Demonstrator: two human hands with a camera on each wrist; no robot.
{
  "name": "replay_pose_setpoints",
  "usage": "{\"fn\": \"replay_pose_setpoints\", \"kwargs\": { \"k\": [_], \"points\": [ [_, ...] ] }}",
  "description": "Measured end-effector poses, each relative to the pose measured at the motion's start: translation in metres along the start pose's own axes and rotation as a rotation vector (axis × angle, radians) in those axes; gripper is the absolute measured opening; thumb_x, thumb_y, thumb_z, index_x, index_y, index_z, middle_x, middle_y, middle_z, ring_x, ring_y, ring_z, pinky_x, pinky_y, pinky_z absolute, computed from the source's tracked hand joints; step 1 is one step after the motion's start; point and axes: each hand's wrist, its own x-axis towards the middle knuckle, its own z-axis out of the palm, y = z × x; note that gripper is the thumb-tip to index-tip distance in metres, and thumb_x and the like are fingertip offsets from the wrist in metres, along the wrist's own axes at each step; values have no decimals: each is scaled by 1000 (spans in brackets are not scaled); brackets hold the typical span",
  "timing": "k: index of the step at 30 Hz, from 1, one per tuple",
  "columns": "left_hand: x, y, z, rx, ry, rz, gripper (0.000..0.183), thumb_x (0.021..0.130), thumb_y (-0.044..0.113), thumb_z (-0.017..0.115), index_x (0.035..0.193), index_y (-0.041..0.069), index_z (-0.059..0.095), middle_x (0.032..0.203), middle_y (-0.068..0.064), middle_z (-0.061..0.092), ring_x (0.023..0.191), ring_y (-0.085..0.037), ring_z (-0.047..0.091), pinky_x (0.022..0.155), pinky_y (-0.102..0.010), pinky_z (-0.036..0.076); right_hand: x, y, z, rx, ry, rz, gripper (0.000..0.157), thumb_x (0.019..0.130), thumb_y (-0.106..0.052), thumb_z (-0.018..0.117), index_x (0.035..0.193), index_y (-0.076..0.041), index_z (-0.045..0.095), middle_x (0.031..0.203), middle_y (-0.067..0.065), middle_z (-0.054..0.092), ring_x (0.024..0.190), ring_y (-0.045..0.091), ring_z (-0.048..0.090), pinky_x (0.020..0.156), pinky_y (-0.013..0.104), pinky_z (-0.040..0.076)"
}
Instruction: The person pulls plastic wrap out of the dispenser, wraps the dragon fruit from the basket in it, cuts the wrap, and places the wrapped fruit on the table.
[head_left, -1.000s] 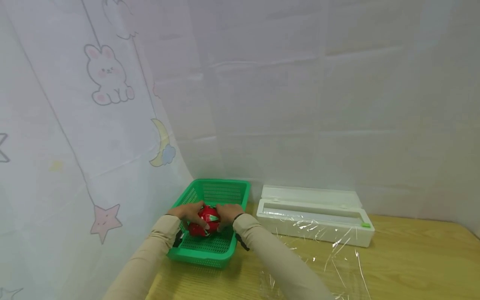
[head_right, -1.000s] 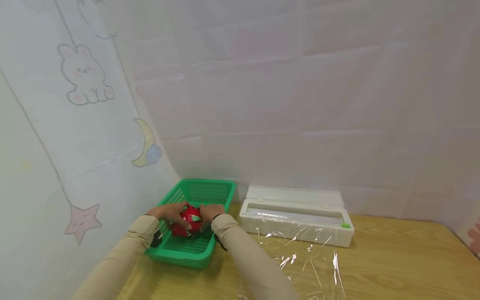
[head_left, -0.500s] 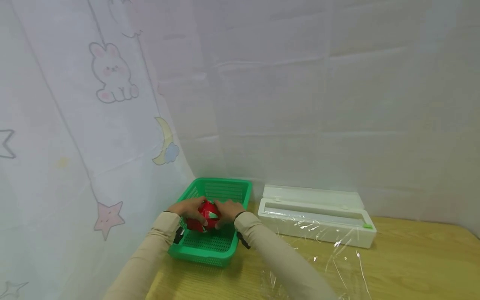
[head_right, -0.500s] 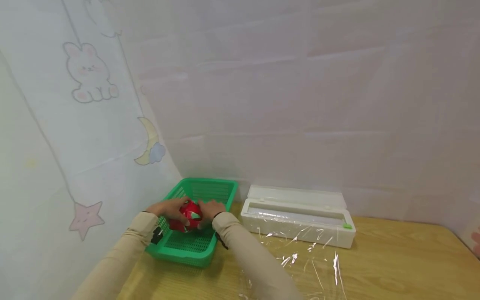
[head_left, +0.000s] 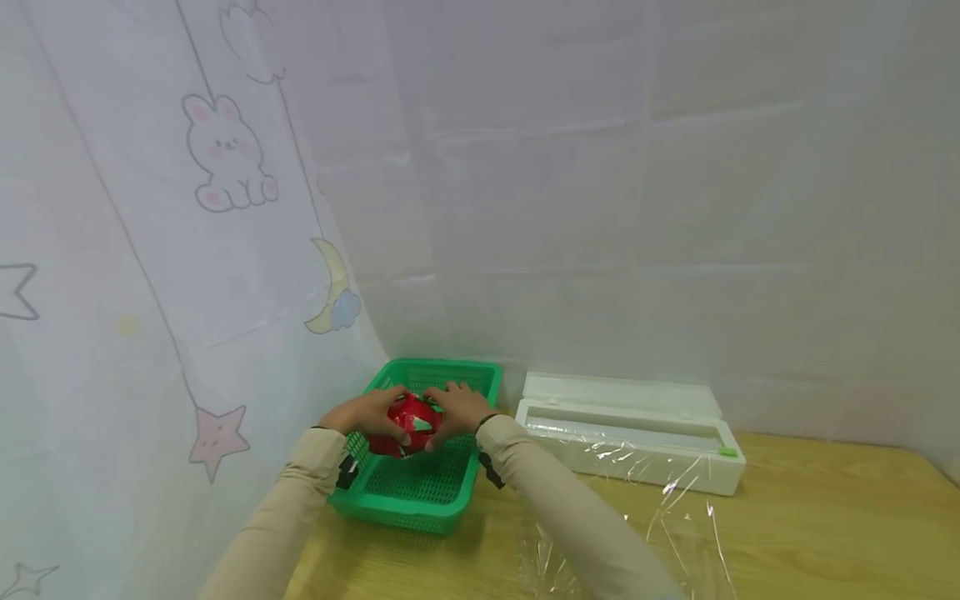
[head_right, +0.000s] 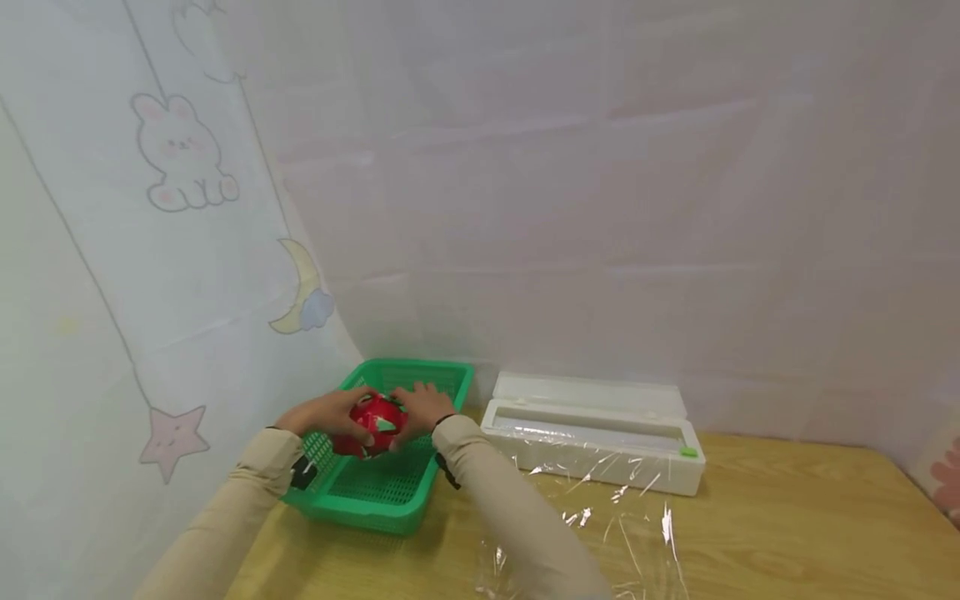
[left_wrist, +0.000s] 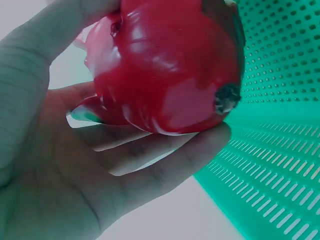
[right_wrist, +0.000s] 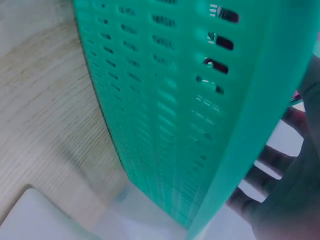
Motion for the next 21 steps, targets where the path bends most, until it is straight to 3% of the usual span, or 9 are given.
{"fn": "replay_pose_setpoints", "kwargs": {
  "k": [8, 14, 21],
  "points": [
    [5, -8, 1, 1, 63, 89, 76, 77, 31, 85, 138, 5, 48, 118, -10, 62, 99, -24, 61, 77, -41, 56, -5, 6, -8, -61, 104, -79, 91, 68, -63, 84, 144, -28, 49, 145, 8, 44, 129, 32, 42, 101, 51, 40],
    [3, -7, 1, -18, 88, 139, 78, 78, 29, 85, 141, 3, 46, 121, -13, 62, 102, -26, 62, 79, -41, 56, -9, 10, -14, 61, 84, -141, 91, 73, -53, 85, 147, -19, 45, 149, 1, 49, 145, 34, 30, 111, 56, 31],
    [-2, 3, -6, -24, 141, 176, 84, 78, 25, 86, 145, 2, 41, 124, -15, 61, 105, -29, 62, 80, -43, 56, -10, 12, -24, 124, 106, -187, 90, 74, -49, 87, 145, -15, 42, 144, 1, 53, 136, 25, 44, 107, 52, 37]
  ]
}}
